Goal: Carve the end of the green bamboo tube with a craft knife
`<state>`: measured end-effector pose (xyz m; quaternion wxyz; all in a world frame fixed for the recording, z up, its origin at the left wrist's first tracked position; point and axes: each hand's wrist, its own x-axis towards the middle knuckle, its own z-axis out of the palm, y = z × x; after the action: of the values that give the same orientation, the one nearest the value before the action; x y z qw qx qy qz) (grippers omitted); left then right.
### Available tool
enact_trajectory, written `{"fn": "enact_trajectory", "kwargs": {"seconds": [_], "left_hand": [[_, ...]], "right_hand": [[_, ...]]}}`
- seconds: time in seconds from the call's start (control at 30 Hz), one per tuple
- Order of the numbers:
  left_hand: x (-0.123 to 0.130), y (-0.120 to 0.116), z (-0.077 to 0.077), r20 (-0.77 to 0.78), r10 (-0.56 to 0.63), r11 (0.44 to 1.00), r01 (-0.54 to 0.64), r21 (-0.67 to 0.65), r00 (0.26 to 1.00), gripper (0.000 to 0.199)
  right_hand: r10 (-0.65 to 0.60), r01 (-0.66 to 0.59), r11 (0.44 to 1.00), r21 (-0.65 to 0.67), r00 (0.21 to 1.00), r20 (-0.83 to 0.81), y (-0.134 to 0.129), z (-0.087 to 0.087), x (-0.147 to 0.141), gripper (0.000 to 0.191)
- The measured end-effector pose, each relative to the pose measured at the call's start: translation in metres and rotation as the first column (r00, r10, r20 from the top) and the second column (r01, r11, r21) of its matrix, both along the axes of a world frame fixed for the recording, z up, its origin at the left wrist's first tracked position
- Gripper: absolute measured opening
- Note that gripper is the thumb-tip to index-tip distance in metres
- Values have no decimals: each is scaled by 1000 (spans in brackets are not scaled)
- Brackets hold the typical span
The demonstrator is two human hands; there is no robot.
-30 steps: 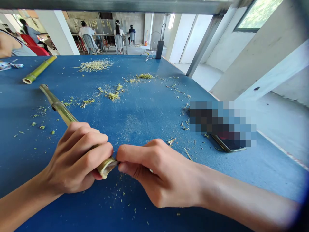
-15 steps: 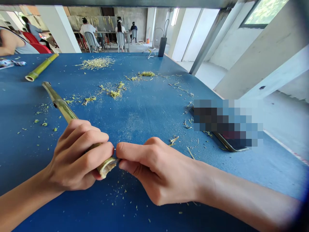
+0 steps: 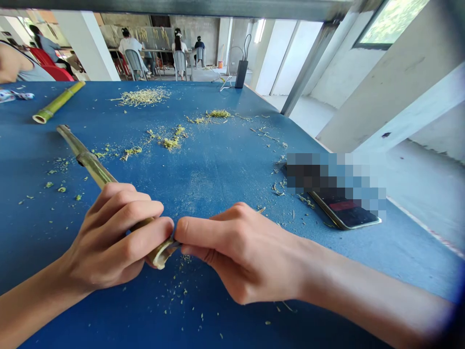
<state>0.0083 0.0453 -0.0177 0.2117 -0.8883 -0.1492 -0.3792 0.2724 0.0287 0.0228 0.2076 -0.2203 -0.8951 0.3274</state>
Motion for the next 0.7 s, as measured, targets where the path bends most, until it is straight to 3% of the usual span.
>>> {"fn": "enact_trajectory", "kwargs": {"seconds": [0.1,0.2,0.4,0.7], "left_hand": [[0,-1,1,-25,4,1000,-4,-12,1000,19],[-1,-2,2,-41,12,1000,-13,-19,999,20],[1,-1,3,-25,-15,1000,15,6,1000,24],[3,0,6,-21,-42,999,43,34,999,15]], "right_hand": [[-83,50,965,259,989,120,-4,0,3,33],[-127,67,939,338,979,159,-6,-1,2,40],[-31,30,999,13,998,55,-6,0,-5,25],[55,-95,970,-224,982,-179,-1,-3,-8,16]]}}
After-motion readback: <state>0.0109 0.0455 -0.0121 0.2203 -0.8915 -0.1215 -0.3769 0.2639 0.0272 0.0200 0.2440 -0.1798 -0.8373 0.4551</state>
